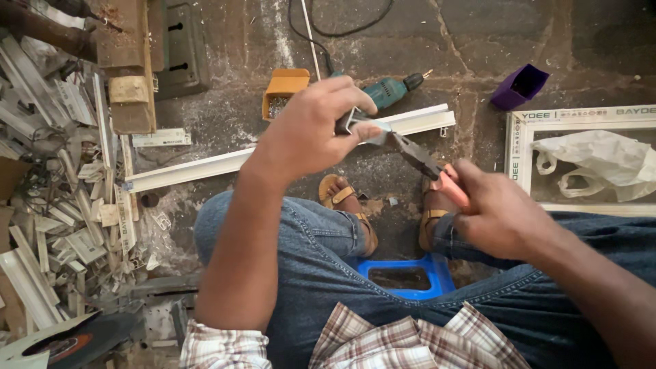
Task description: The person sits on the floor and files a small metal block with a flat file, at times gripping it with pliers while filing. They then fit the filed block into a white frame profile on the floor and pick up a power drill.
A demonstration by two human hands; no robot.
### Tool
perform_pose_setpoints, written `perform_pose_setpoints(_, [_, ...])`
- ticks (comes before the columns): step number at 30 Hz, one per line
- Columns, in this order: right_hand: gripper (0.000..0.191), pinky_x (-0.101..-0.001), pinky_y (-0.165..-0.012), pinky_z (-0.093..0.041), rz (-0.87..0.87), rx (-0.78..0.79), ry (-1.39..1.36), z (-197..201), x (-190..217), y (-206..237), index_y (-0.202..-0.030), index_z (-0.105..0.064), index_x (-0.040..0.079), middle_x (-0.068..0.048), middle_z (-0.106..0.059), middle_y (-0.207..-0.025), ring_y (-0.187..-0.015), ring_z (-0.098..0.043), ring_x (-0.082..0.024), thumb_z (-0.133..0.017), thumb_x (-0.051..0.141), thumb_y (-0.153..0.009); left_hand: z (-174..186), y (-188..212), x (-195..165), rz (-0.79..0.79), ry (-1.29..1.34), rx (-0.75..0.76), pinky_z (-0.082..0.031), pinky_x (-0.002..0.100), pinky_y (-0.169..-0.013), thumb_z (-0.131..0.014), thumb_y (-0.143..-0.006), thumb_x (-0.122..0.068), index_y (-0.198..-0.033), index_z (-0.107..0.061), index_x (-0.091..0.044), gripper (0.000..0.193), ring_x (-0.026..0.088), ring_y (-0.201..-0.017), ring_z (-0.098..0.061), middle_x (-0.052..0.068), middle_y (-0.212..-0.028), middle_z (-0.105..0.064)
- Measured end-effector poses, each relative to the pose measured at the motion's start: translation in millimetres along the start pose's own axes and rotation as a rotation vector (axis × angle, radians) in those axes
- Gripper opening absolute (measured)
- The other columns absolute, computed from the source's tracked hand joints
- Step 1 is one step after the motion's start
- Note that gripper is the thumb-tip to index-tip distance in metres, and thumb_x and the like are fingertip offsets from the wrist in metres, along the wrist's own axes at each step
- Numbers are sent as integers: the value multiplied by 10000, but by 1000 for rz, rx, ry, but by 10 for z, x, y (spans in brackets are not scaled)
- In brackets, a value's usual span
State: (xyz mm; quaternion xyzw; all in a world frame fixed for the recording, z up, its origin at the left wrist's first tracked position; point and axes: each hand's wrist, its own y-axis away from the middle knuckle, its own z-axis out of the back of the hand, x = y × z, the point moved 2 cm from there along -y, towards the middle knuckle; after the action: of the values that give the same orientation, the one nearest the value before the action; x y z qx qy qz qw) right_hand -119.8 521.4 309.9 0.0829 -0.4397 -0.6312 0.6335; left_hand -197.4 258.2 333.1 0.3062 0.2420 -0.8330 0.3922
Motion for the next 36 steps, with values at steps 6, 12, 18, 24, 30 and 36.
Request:
perform_pose_setpoints(6, [372,-503,-741,-551,52,-211,329,116,178,149,-1152,-590,76,-156,-738,-969,-899,-719,-375,-561,400,-972,-143,31,-24,33,-92,135,-526,484,-765,-696,-924,-252,-1023,-715,-77,203,366,-887,-680,125,-943,-710])
perform_pose_setpoints(12, [331,-497,-680,-543,41,-165,319,178,122,136,-1127,-580,74,-156,-718,-918,-808,-726,-364,-594,347,-941,-187,-20,-25,203,-85,333,-495,524,-711,-673,-961,-354,-1014,-704,-76,285,410,-795,-669,176,-769,-698])
perform_pose_setpoints(18, [416,-472,-665,-479,-70,25,95,277,9,146,-1120,-597,90,-170,-641,-772,-707,-652,-338,-691,49,-717,-75,-18,-24,77,263,214,-511,379,-658,-654,-1024,-286,-1098,-661,-28,268,239,-681,-672,113,-737,-692])
perform_pose_setpoints(24, [586,-362,-587,-480,159,93,-343,206,-206,162,-1175,-647,100,-73,-610,-748,-657,-579,-191,-627,-28,-604,-122,18,-35,13,515,115,-531,309,-675,-654,-1060,-221,-1139,-650,-9,227,124,-730,-656,44,-789,-700])
perform_pose_setpoints(30, [641,-281,-615,-355,129,372,-953,-80,-469,133,-1279,-589,24,-22,-475,-870,-740,-443,-153,-591,-100,-650,-137,21,-63,27,562,94,-527,296,-665,-645,-1055,-227,-1133,-648,-7,234,107,-719,-647,34,-781,-688])
perform_pose_setpoints(36, [625,-299,-734,-493,148,265,-477,7,-429,139,-1323,-606,105,-58,-624,-916,-839,-585,-187,-620,-3,-707,-74,26,-104,155,577,190,-498,294,-613,-655,-1039,-244,-1071,-673,-22,226,97,-668,-611,26,-715,-667])
